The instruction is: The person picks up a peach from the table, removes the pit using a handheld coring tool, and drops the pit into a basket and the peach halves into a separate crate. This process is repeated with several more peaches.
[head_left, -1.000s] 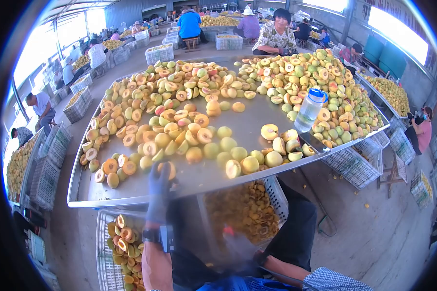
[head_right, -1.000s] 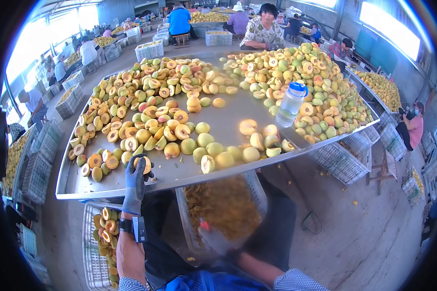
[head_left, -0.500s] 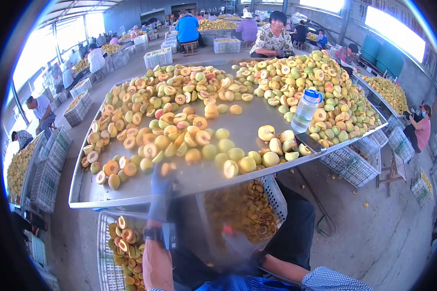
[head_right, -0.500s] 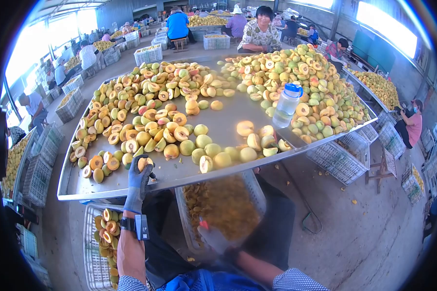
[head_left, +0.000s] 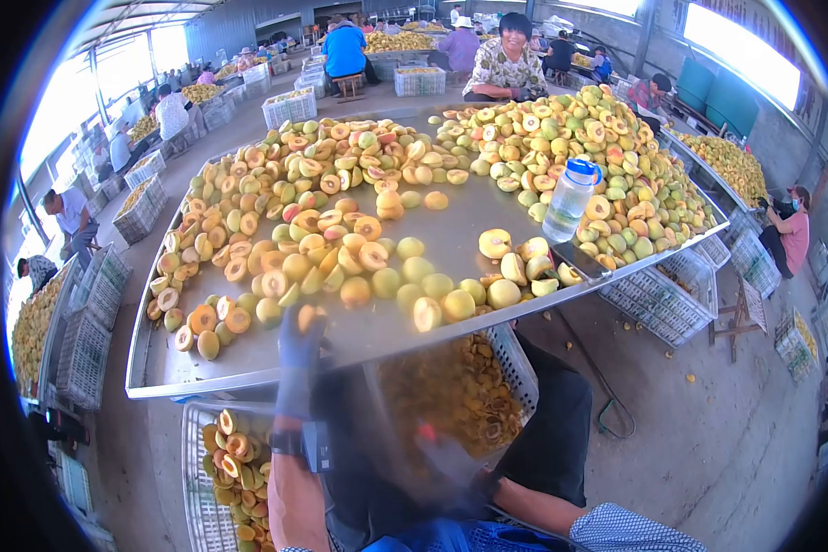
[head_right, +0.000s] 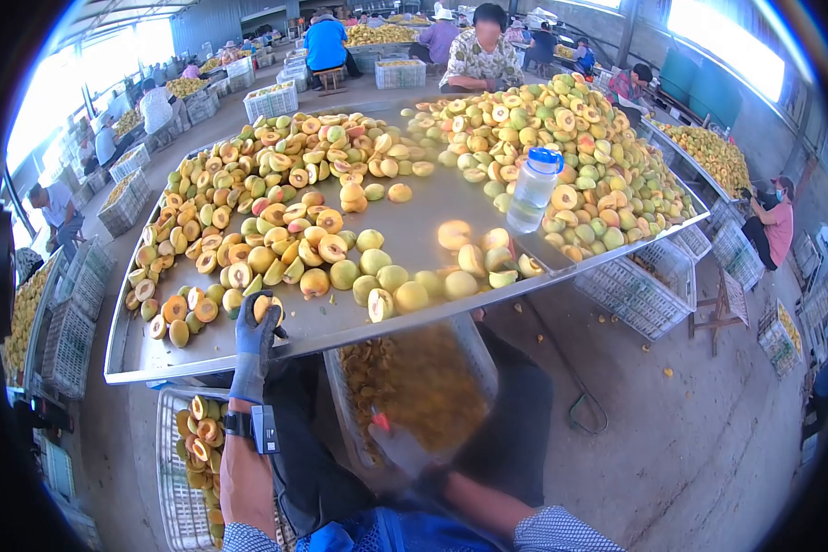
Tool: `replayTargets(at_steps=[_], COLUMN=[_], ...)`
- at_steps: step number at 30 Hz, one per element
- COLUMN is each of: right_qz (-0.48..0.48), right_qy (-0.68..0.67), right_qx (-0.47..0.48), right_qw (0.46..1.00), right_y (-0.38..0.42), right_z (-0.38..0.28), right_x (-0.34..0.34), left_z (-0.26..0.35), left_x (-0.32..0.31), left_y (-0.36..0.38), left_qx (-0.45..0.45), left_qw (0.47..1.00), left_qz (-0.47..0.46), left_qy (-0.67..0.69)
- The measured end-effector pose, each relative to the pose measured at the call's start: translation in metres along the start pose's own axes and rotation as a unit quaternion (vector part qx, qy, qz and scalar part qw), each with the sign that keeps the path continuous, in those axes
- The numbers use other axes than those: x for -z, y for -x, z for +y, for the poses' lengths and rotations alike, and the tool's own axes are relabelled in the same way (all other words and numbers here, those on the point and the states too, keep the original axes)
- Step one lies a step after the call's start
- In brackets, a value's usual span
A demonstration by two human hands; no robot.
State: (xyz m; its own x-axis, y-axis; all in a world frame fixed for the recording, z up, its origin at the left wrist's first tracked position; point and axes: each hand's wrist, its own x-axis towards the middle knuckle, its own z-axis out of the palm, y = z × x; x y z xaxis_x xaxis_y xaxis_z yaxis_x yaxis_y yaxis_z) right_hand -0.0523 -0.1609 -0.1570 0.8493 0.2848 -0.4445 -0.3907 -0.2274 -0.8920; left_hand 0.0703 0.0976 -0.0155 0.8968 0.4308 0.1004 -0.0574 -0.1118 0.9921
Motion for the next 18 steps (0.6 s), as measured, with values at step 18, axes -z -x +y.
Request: replayTargets(at_steps=[18], right_qz=[0.0], right_qy=[0.087], right_qx=[-0.02], right_qw=[0.996], right_y=[-0.008], right_z=[0.002], right_x=[-0.001], left_z=[0.011], left_x=[-0.007], left_y=[0.006], left_qx=[0.064], left_qw=[0.997], left_qz=[0.029], left_qy=[0.021])
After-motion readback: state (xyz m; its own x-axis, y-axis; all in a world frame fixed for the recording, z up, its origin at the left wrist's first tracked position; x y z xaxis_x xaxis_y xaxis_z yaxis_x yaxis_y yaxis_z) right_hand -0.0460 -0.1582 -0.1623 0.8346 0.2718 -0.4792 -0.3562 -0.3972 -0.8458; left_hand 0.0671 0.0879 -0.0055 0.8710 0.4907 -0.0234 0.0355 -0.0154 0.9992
